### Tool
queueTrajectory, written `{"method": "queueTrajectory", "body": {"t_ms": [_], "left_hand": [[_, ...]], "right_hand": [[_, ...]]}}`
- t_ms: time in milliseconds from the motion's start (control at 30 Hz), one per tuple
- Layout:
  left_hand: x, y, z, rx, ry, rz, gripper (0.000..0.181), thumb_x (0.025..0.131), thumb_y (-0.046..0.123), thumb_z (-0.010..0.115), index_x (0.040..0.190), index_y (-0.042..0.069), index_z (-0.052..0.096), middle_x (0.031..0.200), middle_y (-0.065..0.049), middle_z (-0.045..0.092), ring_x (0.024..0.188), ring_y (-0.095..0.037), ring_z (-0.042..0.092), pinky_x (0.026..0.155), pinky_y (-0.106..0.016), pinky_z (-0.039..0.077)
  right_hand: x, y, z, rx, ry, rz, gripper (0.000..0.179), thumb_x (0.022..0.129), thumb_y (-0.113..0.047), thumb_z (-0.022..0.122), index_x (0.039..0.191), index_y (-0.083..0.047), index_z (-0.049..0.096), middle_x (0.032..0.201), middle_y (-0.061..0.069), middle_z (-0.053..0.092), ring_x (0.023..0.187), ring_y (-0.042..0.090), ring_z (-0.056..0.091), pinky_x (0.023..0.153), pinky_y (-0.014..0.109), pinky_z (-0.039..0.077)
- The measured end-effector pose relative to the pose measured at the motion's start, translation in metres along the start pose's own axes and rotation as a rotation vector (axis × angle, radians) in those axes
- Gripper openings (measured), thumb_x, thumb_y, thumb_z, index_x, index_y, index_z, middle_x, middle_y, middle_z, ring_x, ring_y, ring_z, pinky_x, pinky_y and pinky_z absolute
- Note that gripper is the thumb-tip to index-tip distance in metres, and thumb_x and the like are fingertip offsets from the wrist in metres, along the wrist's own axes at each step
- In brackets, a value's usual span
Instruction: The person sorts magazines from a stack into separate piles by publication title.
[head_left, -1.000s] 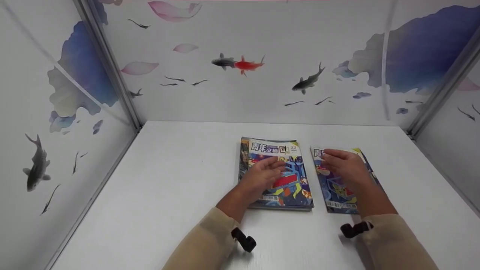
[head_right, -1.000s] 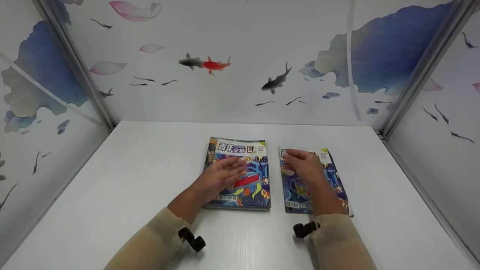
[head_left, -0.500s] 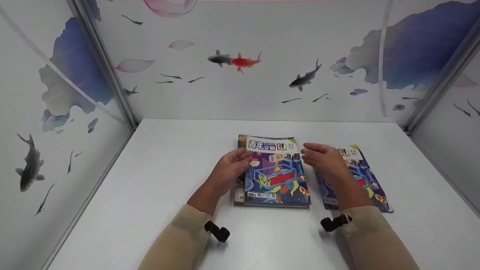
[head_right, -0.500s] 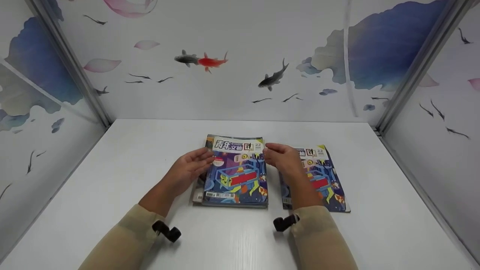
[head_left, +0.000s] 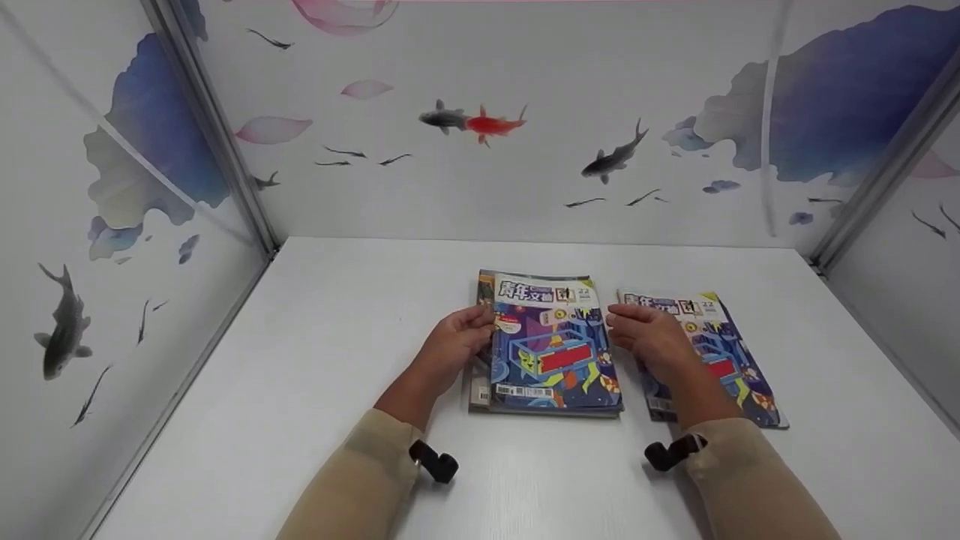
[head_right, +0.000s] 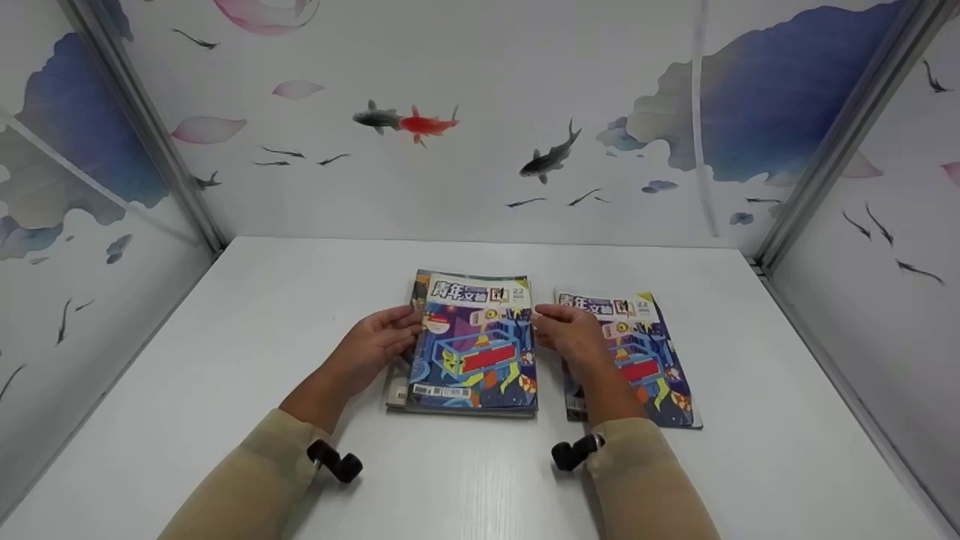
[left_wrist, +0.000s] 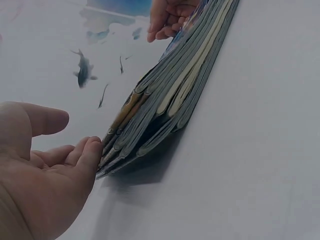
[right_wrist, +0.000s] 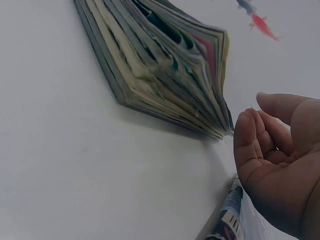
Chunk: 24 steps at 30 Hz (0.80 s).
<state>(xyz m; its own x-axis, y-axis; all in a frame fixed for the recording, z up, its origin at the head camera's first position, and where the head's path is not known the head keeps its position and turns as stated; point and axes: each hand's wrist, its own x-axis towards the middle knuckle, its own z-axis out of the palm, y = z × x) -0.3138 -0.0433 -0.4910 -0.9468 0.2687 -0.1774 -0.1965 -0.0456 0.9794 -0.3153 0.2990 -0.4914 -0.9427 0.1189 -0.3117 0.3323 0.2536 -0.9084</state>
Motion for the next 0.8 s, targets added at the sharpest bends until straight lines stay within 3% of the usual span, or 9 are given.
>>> {"method": "queueTrajectory", "body": {"t_ms": [133, 333, 467, 633, 800], "left_hand": [[0.001, -0.004, 0.001, 0.07, 0.041, -0.013, 0.06, 0.108, 0.017, 0.061, 0.164, 0.005, 0.041, 0.16, -0.008, 0.058, 0.149, -0.024, 0.054, 0.127, -0.044, 0.042], [0.003, -0.006, 0.005, 0.244, 0.106, -0.024, 0.058, 0.107, 0.024, 0.062, 0.162, 0.012, 0.047, 0.147, -0.003, 0.066, 0.128, -0.019, 0.064, 0.108, -0.037, 0.055], [0.004, -0.006, 0.006, 0.334, 0.124, -0.03, 0.059, 0.105, 0.026, 0.065, 0.161, 0.014, 0.05, 0.144, -0.001, 0.067, 0.126, -0.018, 0.064, 0.107, -0.037, 0.057], [0.006, -0.007, 0.006, 0.381, 0.121, -0.01, 0.057, 0.103, 0.023, 0.069, 0.157, 0.012, 0.054, 0.138, -0.002, 0.068, 0.125, -0.018, 0.064, 0.111, -0.039, 0.056], [0.007, -0.006, 0.006, 0.416, 0.113, -0.017, 0.058, 0.101, 0.02, 0.072, 0.156, 0.013, 0.056, 0.13, -0.001, 0.068, 0.113, -0.016, 0.064, 0.093, -0.031, 0.06]], "right_hand": [[0.002, 0.004, 0.001, -0.014, 0.003, 0.006, 0.055, 0.101, -0.048, 0.073, 0.15, -0.023, 0.064, 0.155, 0.007, 0.059, 0.131, 0.024, 0.064, 0.114, 0.035, 0.054], [0.004, 0.009, 0.001, -0.089, 0.021, 0.024, 0.053, 0.099, -0.053, 0.073, 0.145, -0.027, 0.067, 0.147, 0.007, 0.066, 0.125, 0.026, 0.063, 0.105, 0.034, 0.051], [0.004, 0.01, 0.001, -0.12, 0.022, 0.036, 0.051, 0.098, -0.054, 0.074, 0.143, -0.031, 0.069, 0.145, 0.005, 0.068, 0.124, 0.027, 0.063, 0.101, 0.033, 0.051], [0.004, 0.01, 0.001, -0.147, 0.015, 0.041, 0.051, 0.098, -0.052, 0.075, 0.144, -0.033, 0.068, 0.147, 0.004, 0.067, 0.125, 0.028, 0.061, 0.099, 0.034, 0.048], [0.004, 0.011, 0.0, -0.167, -0.004, 0.014, 0.05, 0.099, -0.047, 0.075, 0.146, -0.031, 0.067, 0.15, 0.005, 0.065, 0.127, 0.028, 0.061, 0.101, 0.035, 0.049]]}}
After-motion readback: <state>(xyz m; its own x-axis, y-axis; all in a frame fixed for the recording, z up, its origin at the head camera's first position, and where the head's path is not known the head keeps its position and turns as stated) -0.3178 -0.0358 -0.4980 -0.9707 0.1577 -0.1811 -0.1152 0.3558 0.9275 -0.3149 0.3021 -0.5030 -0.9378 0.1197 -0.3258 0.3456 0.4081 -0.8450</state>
